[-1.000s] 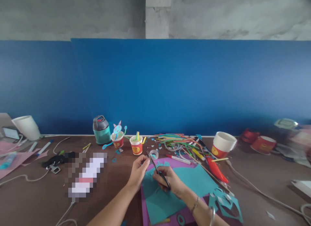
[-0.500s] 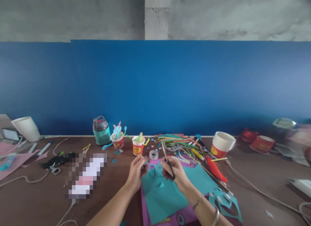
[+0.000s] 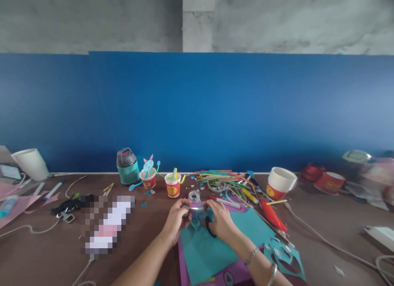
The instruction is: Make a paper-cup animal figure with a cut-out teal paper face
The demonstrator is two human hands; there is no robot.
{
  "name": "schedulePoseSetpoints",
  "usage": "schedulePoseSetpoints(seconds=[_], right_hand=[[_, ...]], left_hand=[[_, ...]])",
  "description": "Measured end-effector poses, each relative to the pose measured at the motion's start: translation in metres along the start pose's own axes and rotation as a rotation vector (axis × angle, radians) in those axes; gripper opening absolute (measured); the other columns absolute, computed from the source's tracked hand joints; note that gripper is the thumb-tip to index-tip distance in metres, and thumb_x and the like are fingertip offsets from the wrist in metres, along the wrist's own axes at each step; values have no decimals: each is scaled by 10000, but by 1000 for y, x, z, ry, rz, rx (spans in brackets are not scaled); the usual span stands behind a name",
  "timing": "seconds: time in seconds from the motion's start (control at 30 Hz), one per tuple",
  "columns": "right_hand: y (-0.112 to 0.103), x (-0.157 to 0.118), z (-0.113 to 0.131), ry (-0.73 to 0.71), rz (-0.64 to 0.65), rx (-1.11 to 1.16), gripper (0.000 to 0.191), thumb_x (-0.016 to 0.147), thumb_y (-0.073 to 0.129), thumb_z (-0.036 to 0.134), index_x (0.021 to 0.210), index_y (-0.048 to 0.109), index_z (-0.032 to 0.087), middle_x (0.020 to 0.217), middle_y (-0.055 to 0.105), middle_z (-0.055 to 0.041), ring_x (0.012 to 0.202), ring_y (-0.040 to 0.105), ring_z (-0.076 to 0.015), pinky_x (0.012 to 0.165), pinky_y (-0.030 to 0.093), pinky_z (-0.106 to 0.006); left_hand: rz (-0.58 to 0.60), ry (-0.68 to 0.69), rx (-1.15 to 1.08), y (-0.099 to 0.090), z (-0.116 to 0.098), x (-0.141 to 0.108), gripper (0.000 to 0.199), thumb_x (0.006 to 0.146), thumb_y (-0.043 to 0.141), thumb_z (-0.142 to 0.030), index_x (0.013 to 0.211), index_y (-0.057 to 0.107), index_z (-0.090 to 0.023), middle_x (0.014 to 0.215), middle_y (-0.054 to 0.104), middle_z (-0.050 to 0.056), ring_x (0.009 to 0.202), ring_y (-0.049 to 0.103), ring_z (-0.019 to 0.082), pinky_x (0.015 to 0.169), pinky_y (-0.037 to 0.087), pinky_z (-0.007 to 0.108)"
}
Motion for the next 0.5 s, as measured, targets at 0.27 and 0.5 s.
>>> schedulePoseSetpoints(seconds=[0.27,0.5], right_hand=[[0,5,-11,18,-68,159,334,570,567,113,897,563,182,868,607,-57,847,524,-232,754,393,-314],[-20,7,-11,57,-218,723,202,652,617,242,835,550,190,683,567,2,632,522,-163,599,408,-270]], left_hand=[[22,24,160,4,-3,-3,230,639,638,-301,811,557,-171,506,489,-75,404,406,62,364,228,164],[26,108,365,8,-3,-1,381,621,725,-307,943,595,-152,538,473,-78,402,362,62,387,235,183]])
Point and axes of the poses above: each hand's wrist, its own x-axis towards the middle knuckle, its own y-axis out of the palm, z = x × y, the point moved 10 cm from there along x, towards the middle knuckle
